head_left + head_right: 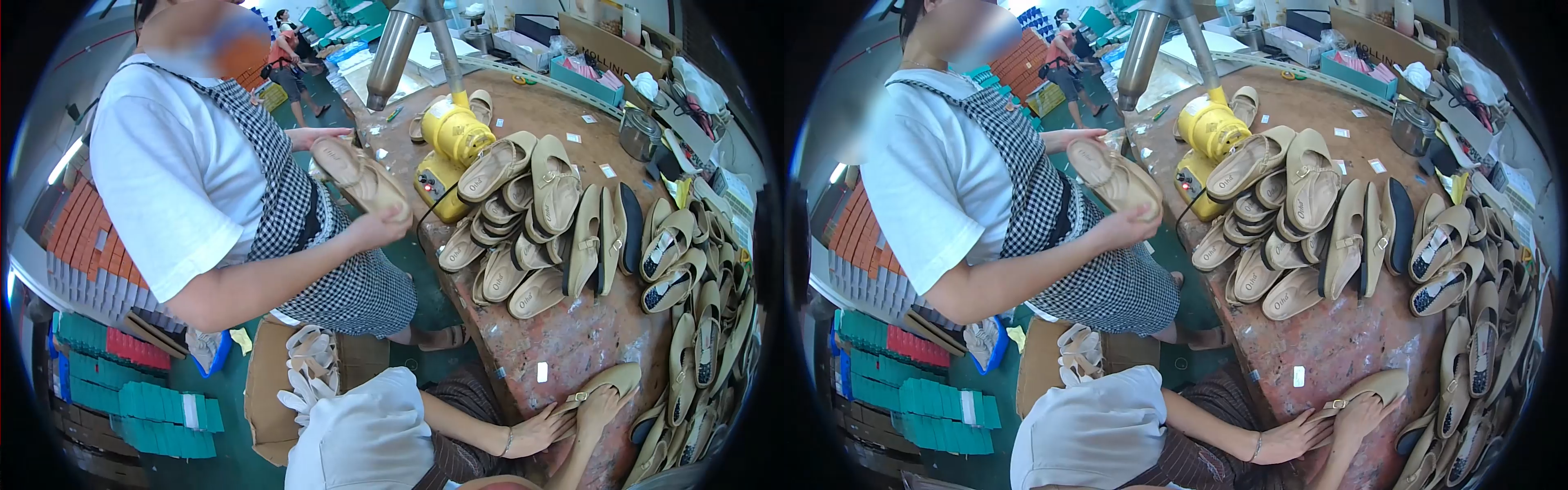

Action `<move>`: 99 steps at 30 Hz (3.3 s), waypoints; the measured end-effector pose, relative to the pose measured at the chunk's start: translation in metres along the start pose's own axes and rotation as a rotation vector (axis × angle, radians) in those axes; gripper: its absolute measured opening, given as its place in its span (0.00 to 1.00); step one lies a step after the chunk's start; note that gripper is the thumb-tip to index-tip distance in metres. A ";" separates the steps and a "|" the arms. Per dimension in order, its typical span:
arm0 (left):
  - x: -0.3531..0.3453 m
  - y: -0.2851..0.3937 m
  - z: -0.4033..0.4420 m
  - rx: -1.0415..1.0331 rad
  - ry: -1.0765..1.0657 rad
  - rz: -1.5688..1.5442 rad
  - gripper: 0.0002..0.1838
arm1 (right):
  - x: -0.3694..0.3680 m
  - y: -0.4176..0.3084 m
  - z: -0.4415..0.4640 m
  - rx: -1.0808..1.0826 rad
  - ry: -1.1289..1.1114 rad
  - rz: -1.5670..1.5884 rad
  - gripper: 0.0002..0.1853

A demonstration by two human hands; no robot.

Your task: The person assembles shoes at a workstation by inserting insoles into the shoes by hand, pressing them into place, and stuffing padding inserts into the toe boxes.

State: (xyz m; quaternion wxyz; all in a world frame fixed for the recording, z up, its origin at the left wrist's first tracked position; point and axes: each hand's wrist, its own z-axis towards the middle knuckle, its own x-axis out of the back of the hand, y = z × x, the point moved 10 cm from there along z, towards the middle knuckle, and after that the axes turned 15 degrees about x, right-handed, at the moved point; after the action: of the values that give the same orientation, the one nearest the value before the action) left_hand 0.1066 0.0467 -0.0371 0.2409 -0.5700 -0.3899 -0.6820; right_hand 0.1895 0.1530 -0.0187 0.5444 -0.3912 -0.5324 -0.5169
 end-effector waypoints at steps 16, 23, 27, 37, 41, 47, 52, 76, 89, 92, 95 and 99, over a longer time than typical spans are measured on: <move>0.004 -0.010 0.013 -0.029 0.087 -0.226 0.28 | 0.008 -0.001 -0.001 -0.028 0.040 0.003 0.08; 0.023 -0.017 0.009 -0.174 0.303 -0.427 0.24 | 0.009 -0.002 0.006 -0.047 0.108 0.037 0.07; 0.021 -0.015 0.004 -0.252 0.358 -0.434 0.24 | 0.003 -0.001 0.008 -0.048 0.130 0.055 0.07; 0.031 -0.015 0.004 -0.265 0.333 -0.459 0.23 | -0.007 0.000 0.008 -0.056 0.132 0.082 0.07; 0.026 -0.017 0.004 -0.262 0.330 -0.450 0.22 | -0.011 -0.002 0.009 -0.053 0.130 0.088 0.07; 0.026 -0.015 0.004 -0.284 0.333 -0.406 0.22 | -0.016 -0.004 0.009 -0.052 0.125 0.094 0.07; 0.023 -0.014 0.005 -0.270 0.302 -0.410 0.22 | -0.016 -0.004 0.009 -0.054 0.120 0.097 0.07; 0.019 -0.004 0.009 -0.125 0.199 -0.276 0.21 | 0.017 -0.005 -0.005 -0.011 0.209 0.101 0.08; 0.013 -0.010 0.027 -0.070 0.015 -0.409 0.24 | 0.035 0.001 -0.019 -0.125 0.124 0.359 0.19; 0.044 -0.014 0.023 -0.039 0.234 -0.417 0.23 | 0.041 0.013 -0.023 -0.101 0.212 0.713 0.21; 0.051 -0.013 0.033 0.022 0.044 -0.317 0.18 | 0.020 0.034 -0.064 -0.457 0.620 1.486 0.16; 0.073 -0.036 0.055 0.040 -0.088 -0.558 0.14 | 0.017 0.049 -0.150 -0.775 0.799 1.029 0.15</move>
State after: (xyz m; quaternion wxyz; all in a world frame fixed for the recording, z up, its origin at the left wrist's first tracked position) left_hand 0.0944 0.1203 0.0265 0.0382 -0.4647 -0.5551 -0.6887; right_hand 0.2620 0.0115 -0.0151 0.6918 -0.5368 0.1748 -0.4502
